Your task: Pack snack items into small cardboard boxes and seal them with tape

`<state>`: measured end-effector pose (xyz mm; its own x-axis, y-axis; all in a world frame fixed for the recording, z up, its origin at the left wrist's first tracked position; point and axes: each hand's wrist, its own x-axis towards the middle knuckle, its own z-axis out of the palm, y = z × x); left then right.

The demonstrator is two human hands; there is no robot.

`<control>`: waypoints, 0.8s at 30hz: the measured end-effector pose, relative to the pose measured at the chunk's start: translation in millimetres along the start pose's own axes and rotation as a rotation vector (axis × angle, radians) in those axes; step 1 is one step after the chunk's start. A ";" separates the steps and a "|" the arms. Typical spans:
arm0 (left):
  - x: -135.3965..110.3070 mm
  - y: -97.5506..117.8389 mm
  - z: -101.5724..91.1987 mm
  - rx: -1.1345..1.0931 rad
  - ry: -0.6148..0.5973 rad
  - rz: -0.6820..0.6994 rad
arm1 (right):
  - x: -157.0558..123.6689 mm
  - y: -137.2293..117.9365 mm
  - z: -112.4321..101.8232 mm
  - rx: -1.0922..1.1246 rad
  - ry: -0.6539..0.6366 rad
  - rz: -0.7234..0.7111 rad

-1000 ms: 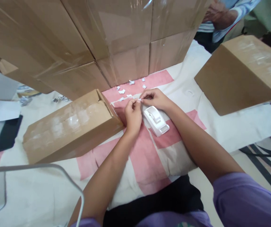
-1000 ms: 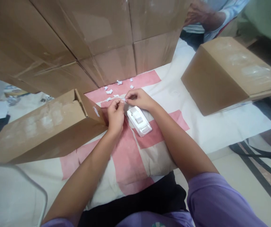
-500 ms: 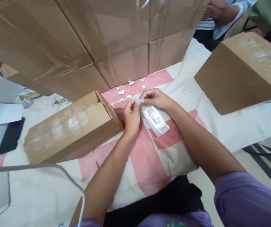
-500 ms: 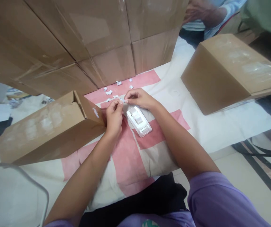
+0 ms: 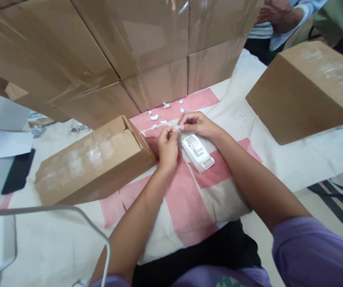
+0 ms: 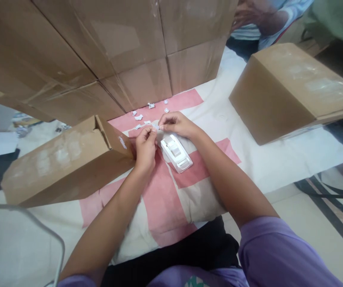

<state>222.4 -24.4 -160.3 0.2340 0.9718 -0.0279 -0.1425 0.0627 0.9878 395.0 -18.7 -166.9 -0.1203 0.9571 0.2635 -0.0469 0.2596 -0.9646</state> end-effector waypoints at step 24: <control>2.2 5.1 -10.8 -0.099 0.026 -0.036 | -2.9 -6.2 1.3 -0.018 0.117 0.030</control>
<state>211.9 -19.6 -157.0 0.2157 0.9741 -0.0685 -0.2292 0.1187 0.9661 394.4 -23.2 -161.7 -0.0050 0.9726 0.2324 -0.0269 0.2322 -0.9723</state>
